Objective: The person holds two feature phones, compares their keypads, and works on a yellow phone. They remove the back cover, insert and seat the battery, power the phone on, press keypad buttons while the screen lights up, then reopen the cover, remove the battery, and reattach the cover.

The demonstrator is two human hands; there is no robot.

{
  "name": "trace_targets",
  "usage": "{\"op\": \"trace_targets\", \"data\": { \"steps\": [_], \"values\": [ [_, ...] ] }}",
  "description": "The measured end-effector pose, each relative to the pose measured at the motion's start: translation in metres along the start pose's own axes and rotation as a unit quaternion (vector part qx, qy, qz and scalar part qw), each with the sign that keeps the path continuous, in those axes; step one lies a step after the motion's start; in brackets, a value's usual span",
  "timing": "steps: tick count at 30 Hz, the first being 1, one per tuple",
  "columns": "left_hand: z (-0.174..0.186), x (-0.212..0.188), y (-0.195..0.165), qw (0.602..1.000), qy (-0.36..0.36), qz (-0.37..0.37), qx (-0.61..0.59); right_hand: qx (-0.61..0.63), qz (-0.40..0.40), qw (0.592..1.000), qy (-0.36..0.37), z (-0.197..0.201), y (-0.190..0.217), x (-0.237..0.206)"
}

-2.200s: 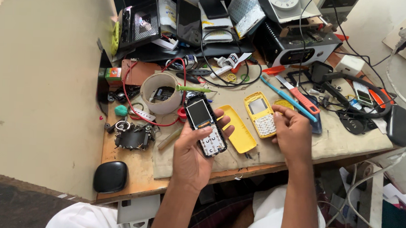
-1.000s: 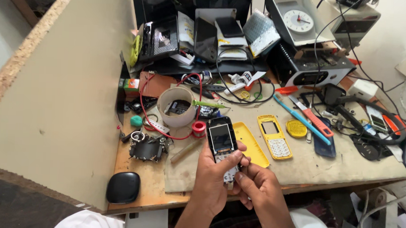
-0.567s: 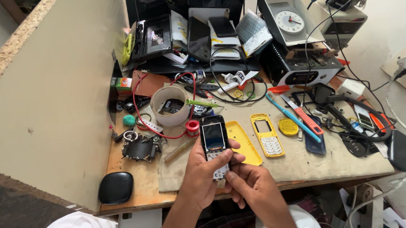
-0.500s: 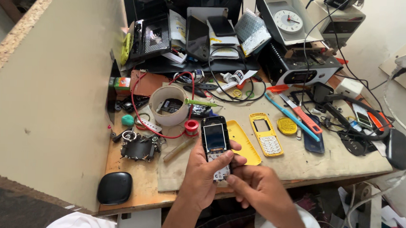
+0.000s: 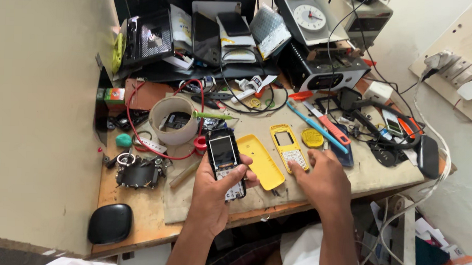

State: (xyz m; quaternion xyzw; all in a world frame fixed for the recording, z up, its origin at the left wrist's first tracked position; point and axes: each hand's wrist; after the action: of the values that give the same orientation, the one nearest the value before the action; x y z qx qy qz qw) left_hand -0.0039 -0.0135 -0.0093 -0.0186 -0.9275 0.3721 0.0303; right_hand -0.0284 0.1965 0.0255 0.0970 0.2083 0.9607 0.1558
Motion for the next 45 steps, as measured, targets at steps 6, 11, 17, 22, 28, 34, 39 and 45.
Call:
{"op": "trace_targets", "data": {
  "steps": [6, 11, 17, 22, 28, 34, 39, 45],
  "values": [
    [-0.005, 0.000, 0.001, 1.000, -0.009, 0.013, -0.005, 0.011, -0.058, 0.996, 0.064, 0.002, 0.000, 0.020],
    [-0.005, -0.002, -0.001, 1.000, 0.003, 0.026, -0.013, 0.072, -0.003, 0.996, 0.044, -0.009, -0.014, 0.031],
    [-0.007, -0.005, -0.004, 0.999, 0.018, 0.028, -0.036, 0.348, -0.035, 0.933, 0.081, -0.019, -0.023, 0.031],
    [-0.015, -0.005, -0.007, 0.997, 0.012, 0.027, -0.065, 0.529, 0.015, 0.843, 0.100, -0.005, -0.017, 0.011],
    [-0.026, -0.005, -0.003, 0.994, 0.002, 0.000, -0.112, 0.648, 0.035, 0.745, 0.156, 0.003, 0.000, -0.023],
    [-0.031, -0.005, 0.000, 0.975, 0.029, -0.067, -0.208, 0.734, 0.018, 0.655, 0.180, 0.007, 0.014, -0.046],
    [-0.036, -0.012, -0.003, 0.974, -0.014, -0.085, -0.208, 0.795, 0.016, 0.581, 0.173, 0.008, 0.026, -0.062],
    [-0.046, -0.017, -0.010, 0.966, 0.011, -0.139, -0.216, 0.809, 0.046, 0.568, 0.143, 0.006, 0.036, -0.070]
  ]
}}
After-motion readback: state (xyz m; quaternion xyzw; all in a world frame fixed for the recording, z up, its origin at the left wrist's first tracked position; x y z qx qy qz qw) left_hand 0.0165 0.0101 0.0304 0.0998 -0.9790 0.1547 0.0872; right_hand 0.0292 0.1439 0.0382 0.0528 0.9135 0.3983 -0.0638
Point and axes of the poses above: each hand's wrist, its own x-axis towards the middle knuckle, its own z-axis out of the back of the hand, y = z × x, and after that the axes turned 1 degree about x, right-handed
